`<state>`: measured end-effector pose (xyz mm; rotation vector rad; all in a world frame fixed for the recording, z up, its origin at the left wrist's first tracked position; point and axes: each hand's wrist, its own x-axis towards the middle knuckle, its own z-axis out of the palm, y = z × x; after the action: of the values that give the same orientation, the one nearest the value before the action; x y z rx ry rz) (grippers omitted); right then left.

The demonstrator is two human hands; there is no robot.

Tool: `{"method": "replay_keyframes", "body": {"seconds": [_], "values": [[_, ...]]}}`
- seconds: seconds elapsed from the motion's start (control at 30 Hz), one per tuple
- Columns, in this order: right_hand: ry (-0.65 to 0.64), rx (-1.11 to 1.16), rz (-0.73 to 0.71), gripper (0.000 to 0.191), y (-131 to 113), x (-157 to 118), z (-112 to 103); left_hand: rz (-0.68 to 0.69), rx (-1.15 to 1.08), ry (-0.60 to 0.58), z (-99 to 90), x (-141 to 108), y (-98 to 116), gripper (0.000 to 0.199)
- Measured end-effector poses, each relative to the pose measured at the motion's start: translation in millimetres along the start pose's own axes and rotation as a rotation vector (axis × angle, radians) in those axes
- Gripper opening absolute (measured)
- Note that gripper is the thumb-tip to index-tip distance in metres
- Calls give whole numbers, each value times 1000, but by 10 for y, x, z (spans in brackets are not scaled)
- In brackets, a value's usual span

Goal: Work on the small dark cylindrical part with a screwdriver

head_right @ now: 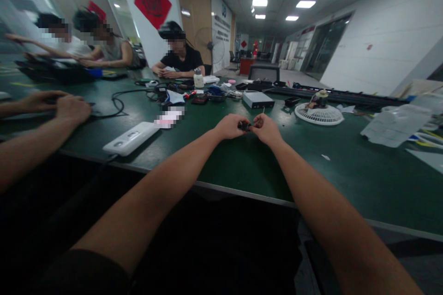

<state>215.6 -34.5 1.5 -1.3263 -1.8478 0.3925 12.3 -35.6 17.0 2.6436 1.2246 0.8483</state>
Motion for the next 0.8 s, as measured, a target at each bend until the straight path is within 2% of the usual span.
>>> {"method": "replay_keyframes", "body": {"seconds": [0.23,0.37,0.57,0.73,0.8], "values": [[32,-36,13,25,-40,-14,-19,-101,51,51,-23,-23,32,32],[9,69,21,25,8,28,-2,-150,80,78,-29,-33,26,34],[-42,133,-11,41,89,46,14,-202,90,114,-34,-34,22,34],[-62,70,-36,72,75,8,-12,-260,112,130,-39,-37,19,35],[-56,6,-32,78,61,9,-29,-276,120,143,-42,-38,13,34]]}}
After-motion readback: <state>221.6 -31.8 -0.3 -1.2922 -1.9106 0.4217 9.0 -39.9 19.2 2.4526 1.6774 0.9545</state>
